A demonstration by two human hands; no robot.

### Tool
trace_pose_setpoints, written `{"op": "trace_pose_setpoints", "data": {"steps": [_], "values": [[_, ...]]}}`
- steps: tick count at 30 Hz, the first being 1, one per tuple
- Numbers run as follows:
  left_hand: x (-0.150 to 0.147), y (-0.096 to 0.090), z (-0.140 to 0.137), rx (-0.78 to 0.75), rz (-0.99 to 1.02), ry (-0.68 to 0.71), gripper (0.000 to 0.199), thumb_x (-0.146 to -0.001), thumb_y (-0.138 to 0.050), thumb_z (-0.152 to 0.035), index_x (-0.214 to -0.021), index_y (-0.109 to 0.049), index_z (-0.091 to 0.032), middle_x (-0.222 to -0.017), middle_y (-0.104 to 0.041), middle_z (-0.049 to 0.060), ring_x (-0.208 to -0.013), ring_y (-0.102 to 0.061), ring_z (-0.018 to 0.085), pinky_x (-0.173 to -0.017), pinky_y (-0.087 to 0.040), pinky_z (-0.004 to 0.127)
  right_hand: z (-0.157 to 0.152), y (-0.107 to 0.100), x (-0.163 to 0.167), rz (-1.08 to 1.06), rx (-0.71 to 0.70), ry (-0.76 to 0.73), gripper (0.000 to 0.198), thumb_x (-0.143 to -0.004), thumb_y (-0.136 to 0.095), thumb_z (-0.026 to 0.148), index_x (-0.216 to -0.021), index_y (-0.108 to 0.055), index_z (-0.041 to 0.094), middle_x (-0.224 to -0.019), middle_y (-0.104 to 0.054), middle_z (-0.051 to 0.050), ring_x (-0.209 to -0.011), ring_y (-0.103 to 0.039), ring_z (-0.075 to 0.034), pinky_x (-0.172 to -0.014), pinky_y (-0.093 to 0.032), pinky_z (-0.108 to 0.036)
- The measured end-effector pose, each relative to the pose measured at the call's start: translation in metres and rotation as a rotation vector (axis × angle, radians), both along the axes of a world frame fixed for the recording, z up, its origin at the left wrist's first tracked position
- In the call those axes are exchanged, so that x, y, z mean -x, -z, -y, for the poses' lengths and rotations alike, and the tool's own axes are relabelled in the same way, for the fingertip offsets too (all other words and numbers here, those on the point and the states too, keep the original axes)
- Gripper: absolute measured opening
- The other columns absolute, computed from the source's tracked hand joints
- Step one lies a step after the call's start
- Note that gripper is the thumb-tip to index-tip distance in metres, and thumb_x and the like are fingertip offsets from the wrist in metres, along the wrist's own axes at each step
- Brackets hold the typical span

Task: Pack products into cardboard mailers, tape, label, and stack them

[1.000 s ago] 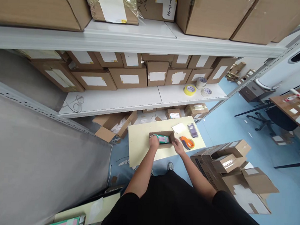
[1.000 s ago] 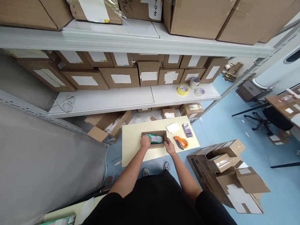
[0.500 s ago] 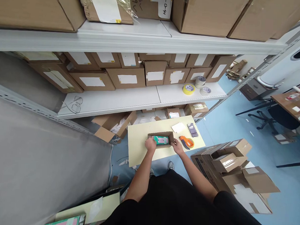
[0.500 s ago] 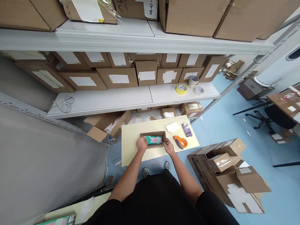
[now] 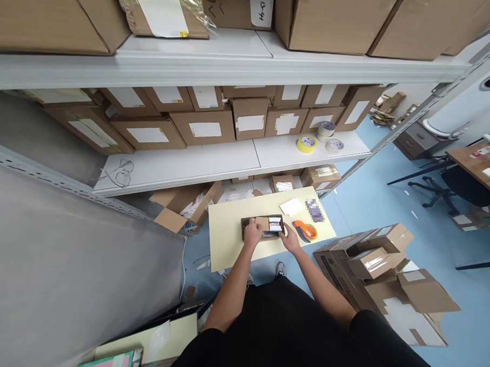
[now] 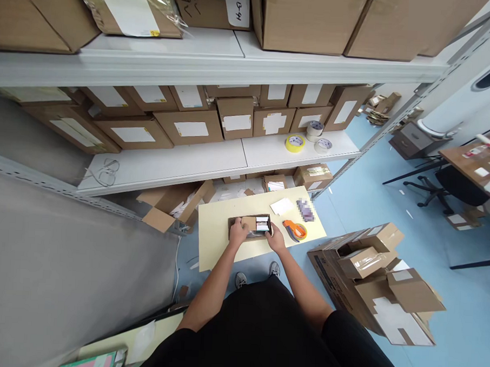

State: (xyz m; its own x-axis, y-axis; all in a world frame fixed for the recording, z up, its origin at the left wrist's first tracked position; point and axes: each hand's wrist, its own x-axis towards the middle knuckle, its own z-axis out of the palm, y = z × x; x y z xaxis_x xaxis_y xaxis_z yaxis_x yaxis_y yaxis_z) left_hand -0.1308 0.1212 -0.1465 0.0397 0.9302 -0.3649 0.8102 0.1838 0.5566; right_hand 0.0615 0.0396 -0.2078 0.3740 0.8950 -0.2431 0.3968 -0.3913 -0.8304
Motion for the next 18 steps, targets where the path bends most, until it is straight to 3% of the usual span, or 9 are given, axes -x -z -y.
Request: {"op": "trace_pose_setpoints", "data": {"steps": [3,8,12,18], "values": [[-0.006,0.005,0.005,-0.04,0.1,-0.05,0.023,-0.096,-0.052,-0.021,-0.117,-0.061,-0.021,-0.107,-0.078,0.01,-0.1,-0.074,0.023,-0.083,-0.05,0.027,-0.003,-0.01,0.002,0.053,-0.126,0.01,0.05,-0.084,-0.057,0.03,-0.131,-0.067,0.019,-0.137,-0.067,-0.012,-0.131,-0.059,-0.03,-0.109,-0.051,-0.044],[0.001,0.002,0.007,-0.074,0.315,-0.015,0.018,-0.094,-0.054,-0.024,-0.11,-0.063,-0.023,-0.09,-0.078,0.003,-0.087,-0.074,0.018,-0.082,-0.054,0.026,-0.014,-0.018,0.002,-0.073,-0.097,0.077,0.054,-0.079,-0.057,0.031,-0.13,-0.067,0.019,-0.125,-0.074,-0.011,-0.11,-0.07,-0.028,-0.1,-0.056,-0.043],[0.007,-0.01,0.005,-0.031,0.522,-0.021,0.02,-0.091,-0.059,-0.033,-0.108,-0.061,-0.023,-0.087,-0.076,0.001,-0.083,-0.073,0.017,-0.08,-0.06,0.03,-0.013,-0.019,0.001,-0.296,-0.087,0.164,0.062,-0.076,-0.06,0.033,-0.135,-0.064,0.017,-0.131,-0.071,-0.013,-0.111,-0.071,-0.028,-0.096,-0.059,-0.041],[0.019,-0.041,-0.001,0.045,0.838,-0.086,0.029,-0.087,-0.065,-0.045,-0.097,-0.054,-0.021,-0.092,-0.073,0.002,-0.087,-0.073,0.017,-0.075,-0.065,0.031,-0.011,-0.026,0.005,-0.696,-0.078,0.27,0.053,-0.091,-0.049,0.052,-0.124,-0.066,0.015,-0.114,-0.077,-0.015,-0.102,-0.075,-0.029,-0.086,-0.062,-0.04]]}}
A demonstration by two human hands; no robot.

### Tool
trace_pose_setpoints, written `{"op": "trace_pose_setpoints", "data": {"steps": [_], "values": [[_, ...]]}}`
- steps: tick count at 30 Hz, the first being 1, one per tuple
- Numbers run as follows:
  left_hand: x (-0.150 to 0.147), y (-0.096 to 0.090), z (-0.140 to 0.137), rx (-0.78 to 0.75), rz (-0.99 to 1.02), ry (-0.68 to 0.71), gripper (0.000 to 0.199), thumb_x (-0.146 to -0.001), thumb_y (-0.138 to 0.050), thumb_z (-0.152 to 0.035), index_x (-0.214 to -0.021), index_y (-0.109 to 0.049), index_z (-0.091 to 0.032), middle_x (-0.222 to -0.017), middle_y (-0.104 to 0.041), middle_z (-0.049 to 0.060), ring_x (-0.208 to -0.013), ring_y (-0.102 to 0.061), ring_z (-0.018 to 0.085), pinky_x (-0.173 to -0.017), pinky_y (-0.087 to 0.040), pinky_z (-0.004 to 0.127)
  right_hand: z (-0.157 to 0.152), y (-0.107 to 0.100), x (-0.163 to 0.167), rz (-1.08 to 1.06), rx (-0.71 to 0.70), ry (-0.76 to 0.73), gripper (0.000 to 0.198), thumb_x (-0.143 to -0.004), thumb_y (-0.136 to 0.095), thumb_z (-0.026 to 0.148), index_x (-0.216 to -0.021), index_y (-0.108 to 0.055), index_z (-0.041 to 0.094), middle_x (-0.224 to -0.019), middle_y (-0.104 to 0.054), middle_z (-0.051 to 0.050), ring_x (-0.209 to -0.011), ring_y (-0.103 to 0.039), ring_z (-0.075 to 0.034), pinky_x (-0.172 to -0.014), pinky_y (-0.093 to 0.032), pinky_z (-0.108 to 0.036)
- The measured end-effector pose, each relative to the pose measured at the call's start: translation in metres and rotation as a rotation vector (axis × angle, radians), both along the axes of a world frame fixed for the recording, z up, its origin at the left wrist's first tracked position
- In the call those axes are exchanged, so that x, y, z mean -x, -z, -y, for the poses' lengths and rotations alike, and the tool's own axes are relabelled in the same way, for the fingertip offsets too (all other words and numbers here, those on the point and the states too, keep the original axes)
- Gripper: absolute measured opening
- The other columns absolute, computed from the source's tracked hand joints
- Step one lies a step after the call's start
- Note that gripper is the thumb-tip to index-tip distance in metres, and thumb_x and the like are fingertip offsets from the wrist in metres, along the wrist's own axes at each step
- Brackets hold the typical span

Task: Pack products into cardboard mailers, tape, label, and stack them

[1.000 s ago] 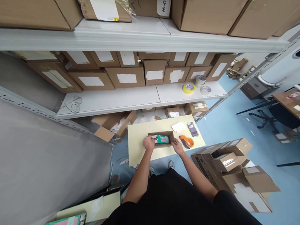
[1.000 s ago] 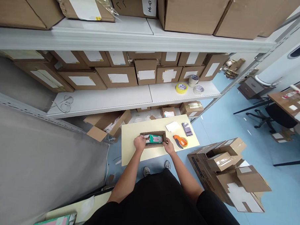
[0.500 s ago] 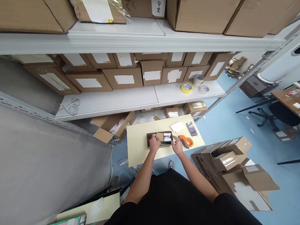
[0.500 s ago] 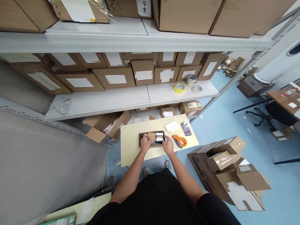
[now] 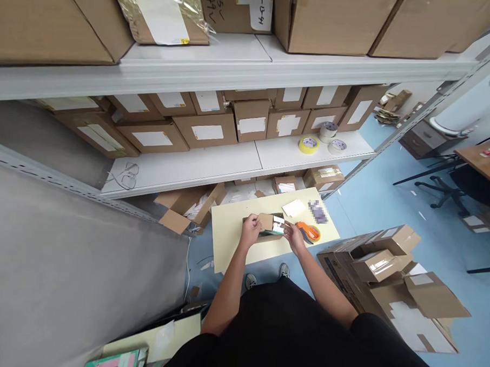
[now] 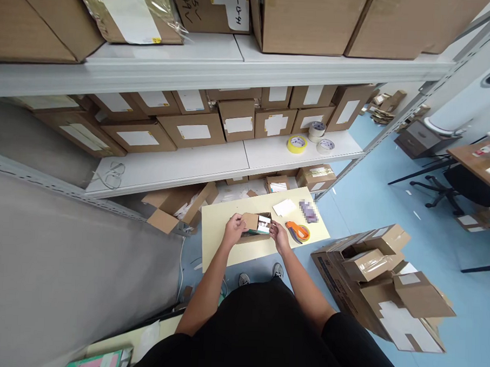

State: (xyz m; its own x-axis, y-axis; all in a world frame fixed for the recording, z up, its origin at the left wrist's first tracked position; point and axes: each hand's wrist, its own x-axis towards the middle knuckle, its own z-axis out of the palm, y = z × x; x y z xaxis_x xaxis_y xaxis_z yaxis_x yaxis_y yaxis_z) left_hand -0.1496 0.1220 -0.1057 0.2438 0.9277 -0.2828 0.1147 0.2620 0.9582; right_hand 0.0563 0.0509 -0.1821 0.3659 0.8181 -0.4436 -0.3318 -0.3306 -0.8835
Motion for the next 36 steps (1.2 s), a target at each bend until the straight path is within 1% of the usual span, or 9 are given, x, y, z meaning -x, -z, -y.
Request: {"op": "trace_pose_setpoints", "data": {"steps": [6,9,15,19,22,25,28,32,36], "values": [[0.013,-0.04,0.001,0.053,0.26,-0.016,0.044,-0.077,-0.077,-0.053,-0.095,-0.054,-0.02,-0.094,-0.074,0.004,-0.082,-0.073,0.016,-0.071,-0.066,0.029,-0.015,-0.004,0.016,0.002,0.057,-0.186,0.047,-0.097,-0.045,0.058,-0.116,-0.068,0.022,-0.108,-0.079,-0.011,-0.101,-0.075,-0.027,-0.086,-0.061,-0.041],[0.017,-0.055,0.001,0.079,0.341,-0.041,0.049,-0.075,-0.08,-0.054,-0.099,-0.055,-0.02,-0.098,-0.075,0.005,-0.081,-0.073,0.015,-0.071,-0.065,0.027,-0.023,-0.005,0.026,-0.008,0.073,-0.211,0.046,-0.099,-0.043,0.056,-0.112,-0.07,0.021,-0.102,-0.08,-0.011,-0.103,-0.074,-0.026,-0.088,-0.06,-0.042],[0.041,-0.063,-0.008,0.024,0.274,-0.159,0.04,-0.081,-0.074,-0.046,-0.106,-0.061,-0.018,-0.102,-0.076,0.008,-0.09,-0.075,0.019,-0.073,-0.064,0.027,-0.025,-0.008,0.024,-0.096,0.043,-0.232,0.048,-0.091,-0.057,0.06,-0.111,-0.072,0.019,-0.103,-0.08,-0.013,-0.096,-0.076,-0.027,-0.083,-0.061,-0.039],[0.054,-0.051,-0.009,-0.013,0.16,-0.175,0.044,-0.092,-0.06,-0.042,-0.129,-0.064,-0.019,-0.122,-0.075,0.01,-0.111,-0.072,0.024,-0.085,-0.063,0.034,-0.021,-0.003,0.01,0.034,0.038,-0.122,0.066,-0.075,-0.074,0.062,-0.122,-0.069,0.016,-0.108,-0.078,-0.012,-0.095,-0.075,-0.027,-0.081,-0.061,-0.037],[0.051,-0.033,-0.002,-0.092,-0.024,-0.118,0.045,-0.096,-0.056,-0.037,-0.136,-0.064,-0.019,-0.134,-0.071,0.01,-0.127,-0.065,0.027,-0.103,-0.056,0.04,-0.018,0.001,0.001,0.221,0.015,-0.032,0.08,-0.07,-0.077,0.06,-0.133,-0.063,0.014,-0.117,-0.076,-0.013,-0.103,-0.073,-0.029,-0.088,-0.06,-0.039],[0.037,-0.01,0.012,-0.172,-0.229,-0.008,0.047,-0.099,-0.052,-0.036,-0.142,-0.061,-0.017,-0.145,-0.063,0.012,-0.14,-0.054,0.028,-0.118,-0.042,0.042,-0.019,0.004,-0.003,0.485,0.037,-0.017,0.078,-0.073,-0.074,0.056,-0.138,-0.061,0.015,-0.13,-0.071,-0.015,-0.117,-0.068,-0.032,-0.1,-0.056,-0.045],[0.023,0.015,0.025,-0.154,-0.377,0.055,0.06,-0.101,-0.052,-0.037,-0.156,-0.044,-0.015,-0.159,-0.048,0.014,-0.149,-0.043,0.028,-0.122,-0.036,0.041,-0.021,0.003,-0.002,0.69,0.071,-0.051,0.072,-0.074,-0.074,0.048,-0.137,-0.063,0.015,-0.138,-0.066,-0.016,-0.13,-0.061,-0.035,-0.113,-0.046,-0.049],[0.019,0.041,0.032,-0.139,-0.517,0.09,0.07,-0.101,-0.048,-0.034,-0.163,-0.026,-0.014,-0.167,-0.035,0.015,-0.157,-0.028,0.026,-0.125,-0.031,0.039,-0.025,0.001,0.0,0.723,0.096,-0.121,0.067,-0.079,-0.069,0.043,-0.14,-0.062,0.017,-0.138,-0.067,-0.014,-0.132,-0.06,-0.034,-0.116,-0.043,-0.048],[0.029,0.056,0.029,-0.32,-0.579,0.098,0.074,-0.099,-0.05,-0.032,-0.165,-0.02,-0.016,-0.172,-0.021,0.013,-0.161,-0.01,0.027,-0.129,-0.021,0.045,-0.024,-0.001,0.002,0.72,0.106,-0.133,0.067,-0.084,-0.063,0.04,-0.145,-0.057,0.014,-0.141,-0.065,-0.017,-0.135,-0.058,-0.034,-0.117,-0.043,-0.047]]}}
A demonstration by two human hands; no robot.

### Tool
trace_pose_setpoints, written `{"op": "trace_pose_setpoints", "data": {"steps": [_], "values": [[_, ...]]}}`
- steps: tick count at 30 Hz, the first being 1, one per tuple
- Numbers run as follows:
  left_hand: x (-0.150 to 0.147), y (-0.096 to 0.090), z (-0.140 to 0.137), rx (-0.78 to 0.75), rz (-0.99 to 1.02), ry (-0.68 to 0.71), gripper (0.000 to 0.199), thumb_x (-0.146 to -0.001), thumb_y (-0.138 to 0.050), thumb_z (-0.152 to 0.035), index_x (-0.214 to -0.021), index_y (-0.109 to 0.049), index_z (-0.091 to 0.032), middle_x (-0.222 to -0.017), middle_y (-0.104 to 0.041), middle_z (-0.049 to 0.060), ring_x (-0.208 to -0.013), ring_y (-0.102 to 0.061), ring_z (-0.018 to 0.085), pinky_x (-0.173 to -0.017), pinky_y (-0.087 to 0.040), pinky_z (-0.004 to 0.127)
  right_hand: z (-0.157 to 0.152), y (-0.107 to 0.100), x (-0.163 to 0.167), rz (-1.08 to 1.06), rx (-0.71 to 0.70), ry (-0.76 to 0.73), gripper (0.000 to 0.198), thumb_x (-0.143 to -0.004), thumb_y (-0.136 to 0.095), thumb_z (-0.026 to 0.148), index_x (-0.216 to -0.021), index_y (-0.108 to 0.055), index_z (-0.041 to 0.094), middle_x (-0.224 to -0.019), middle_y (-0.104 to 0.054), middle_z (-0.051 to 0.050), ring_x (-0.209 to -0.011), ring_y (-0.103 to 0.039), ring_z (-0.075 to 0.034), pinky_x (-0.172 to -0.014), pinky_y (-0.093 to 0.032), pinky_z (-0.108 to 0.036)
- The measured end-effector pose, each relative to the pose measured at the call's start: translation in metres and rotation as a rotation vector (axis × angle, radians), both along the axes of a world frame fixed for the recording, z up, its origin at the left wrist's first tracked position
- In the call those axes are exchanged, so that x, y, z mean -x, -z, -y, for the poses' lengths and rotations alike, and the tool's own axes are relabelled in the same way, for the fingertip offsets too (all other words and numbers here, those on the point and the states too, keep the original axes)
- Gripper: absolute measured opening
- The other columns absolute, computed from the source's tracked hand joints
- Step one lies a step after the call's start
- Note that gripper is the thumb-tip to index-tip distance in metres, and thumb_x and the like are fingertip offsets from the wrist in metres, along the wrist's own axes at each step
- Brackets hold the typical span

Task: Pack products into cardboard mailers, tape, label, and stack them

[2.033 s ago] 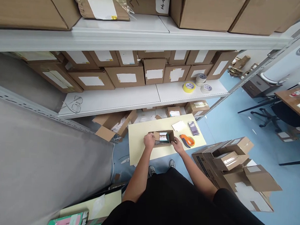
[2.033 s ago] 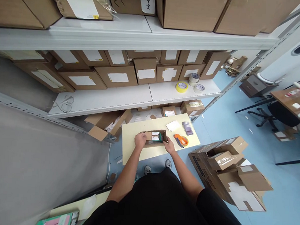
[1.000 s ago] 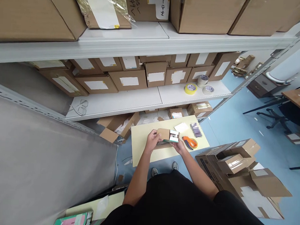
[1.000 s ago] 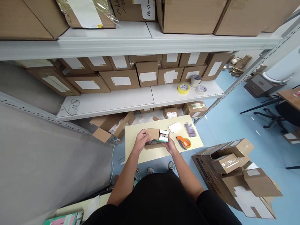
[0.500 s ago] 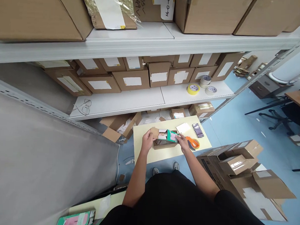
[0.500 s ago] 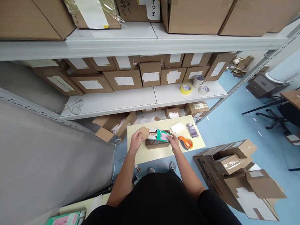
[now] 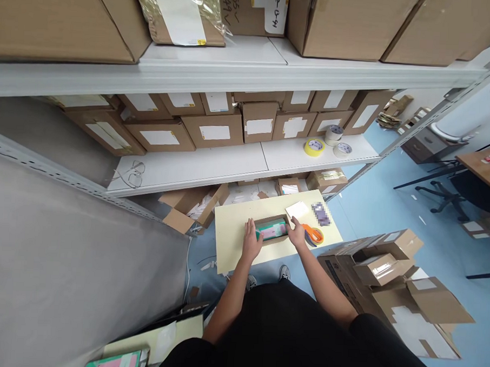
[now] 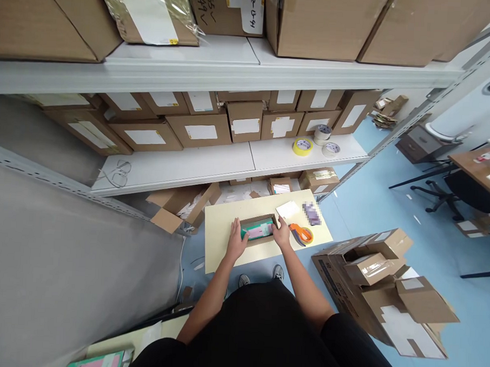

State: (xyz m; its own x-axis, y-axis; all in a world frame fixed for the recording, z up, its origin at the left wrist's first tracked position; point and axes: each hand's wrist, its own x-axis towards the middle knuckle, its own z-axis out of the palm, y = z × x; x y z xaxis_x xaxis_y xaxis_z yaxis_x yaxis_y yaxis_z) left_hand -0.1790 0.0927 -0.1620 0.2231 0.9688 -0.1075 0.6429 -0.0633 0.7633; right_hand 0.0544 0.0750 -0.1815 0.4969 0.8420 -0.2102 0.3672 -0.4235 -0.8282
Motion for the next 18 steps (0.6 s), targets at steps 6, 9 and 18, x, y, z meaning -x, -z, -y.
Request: {"op": "trace_pose_setpoints", "data": {"steps": [6,9,18], "values": [[0.017,0.016,0.009,0.078,-0.143,0.12,0.059,-0.093,-0.063,-0.032,-0.149,-0.051,-0.019,-0.172,-0.023,0.012,-0.159,-0.015,0.035,-0.126,-0.03,0.047,0.008,-0.001,0.002,-0.014,-0.056,-0.01,0.064,-0.083,-0.062,0.034,-0.144,-0.058,0.018,-0.146,-0.062,-0.014,-0.138,-0.055,-0.031,-0.118,-0.043,-0.046],[0.02,0.022,0.017,0.113,-0.164,0.162,0.061,-0.089,-0.07,-0.039,-0.146,-0.055,-0.023,-0.175,-0.003,0.007,-0.159,-0.017,0.037,-0.12,-0.04,0.044,0.013,-0.002,0.002,-0.035,-0.077,-0.017,0.063,-0.083,-0.061,0.034,-0.145,-0.058,0.018,-0.148,-0.06,-0.014,-0.136,-0.058,-0.031,-0.114,-0.048,-0.047],[0.018,0.032,0.026,0.017,-0.225,0.098,0.025,-0.085,-0.074,-0.022,-0.11,-0.073,-0.02,-0.175,-0.002,0.003,-0.145,-0.048,0.034,-0.107,-0.052,0.041,0.018,-0.013,-0.014,-0.049,-0.136,-0.142,0.06,-0.086,-0.059,0.034,-0.144,-0.058,0.021,-0.146,-0.062,-0.013,-0.133,-0.059,-0.031,-0.106,-0.054,-0.049]]}}
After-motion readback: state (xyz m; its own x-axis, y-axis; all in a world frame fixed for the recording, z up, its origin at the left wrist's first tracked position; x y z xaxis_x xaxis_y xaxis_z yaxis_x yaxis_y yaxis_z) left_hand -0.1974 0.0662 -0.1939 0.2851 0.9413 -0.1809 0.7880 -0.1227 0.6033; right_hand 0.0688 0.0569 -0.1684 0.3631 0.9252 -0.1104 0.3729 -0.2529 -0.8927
